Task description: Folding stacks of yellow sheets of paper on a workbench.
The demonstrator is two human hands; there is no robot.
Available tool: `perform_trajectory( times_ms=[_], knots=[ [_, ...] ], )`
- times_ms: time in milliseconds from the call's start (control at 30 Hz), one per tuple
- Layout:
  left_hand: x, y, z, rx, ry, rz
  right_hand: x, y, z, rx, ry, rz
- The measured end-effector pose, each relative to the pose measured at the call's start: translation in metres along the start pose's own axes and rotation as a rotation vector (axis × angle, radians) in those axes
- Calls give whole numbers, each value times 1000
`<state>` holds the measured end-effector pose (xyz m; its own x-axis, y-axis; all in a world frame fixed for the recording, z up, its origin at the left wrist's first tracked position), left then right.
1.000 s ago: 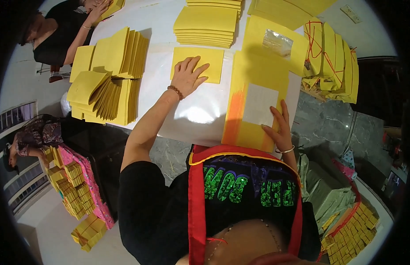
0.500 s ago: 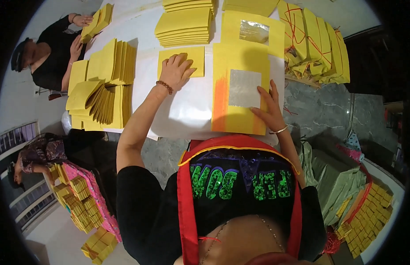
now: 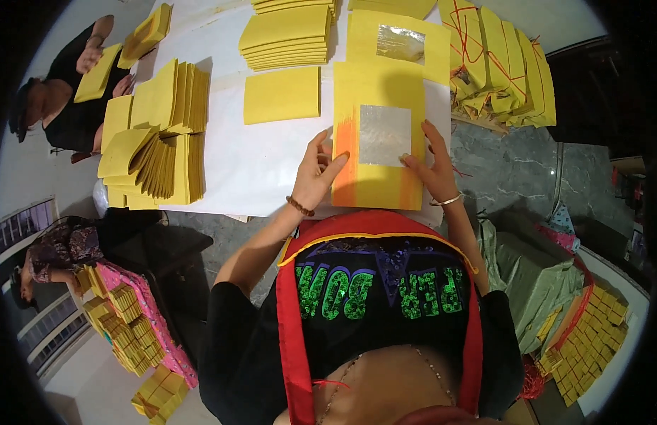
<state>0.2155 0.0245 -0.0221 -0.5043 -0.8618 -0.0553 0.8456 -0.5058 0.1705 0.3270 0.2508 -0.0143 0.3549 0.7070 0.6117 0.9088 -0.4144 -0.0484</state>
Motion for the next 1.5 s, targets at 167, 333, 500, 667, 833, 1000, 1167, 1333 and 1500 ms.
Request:
perform_trajectory(
  times_ms=[167,333,500,667,833,1000,1167,1333,1500],
  knots=[
    [-3,18,-2,56,63,23,7,9,-7,61,48,37],
    [1,32,-6,54,32,24,12,35,-17,45,128,75],
    [1,65,-9,346,126,-59,11,84,18,-576,-367,-115],
    [-3,66,7,202,126,-116,10,94,6,-488,-486,-203],
    [3,54,3,-7,-292,-97,11,85,9,-359,-169,-189],
    [-4,49,1,66,-242,-99,14,88,0,-504,-237,-175],
    [-2,53,12,77,-165,-86,8,85,1,-408,-296,-172],
    [-7,44,24,-64,-204,-138,12,70,-11,-373,-287,-83],
    [-5,31,21,8,-223,-107,17,50,-16,-276,-156,-27]
  ],
)
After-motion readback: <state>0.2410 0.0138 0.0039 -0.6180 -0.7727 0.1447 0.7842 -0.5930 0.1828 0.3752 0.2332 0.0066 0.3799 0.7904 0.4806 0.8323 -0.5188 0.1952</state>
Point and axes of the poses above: each hand's wrist, its own y-axis away from the middle knuckle, its own x-axis out of the back of the hand, z = x × y, the point moved 5 cm from there along -y, towards the middle knuckle, and after that the axes turned 14 degrees about y, right-handed, at the moved point
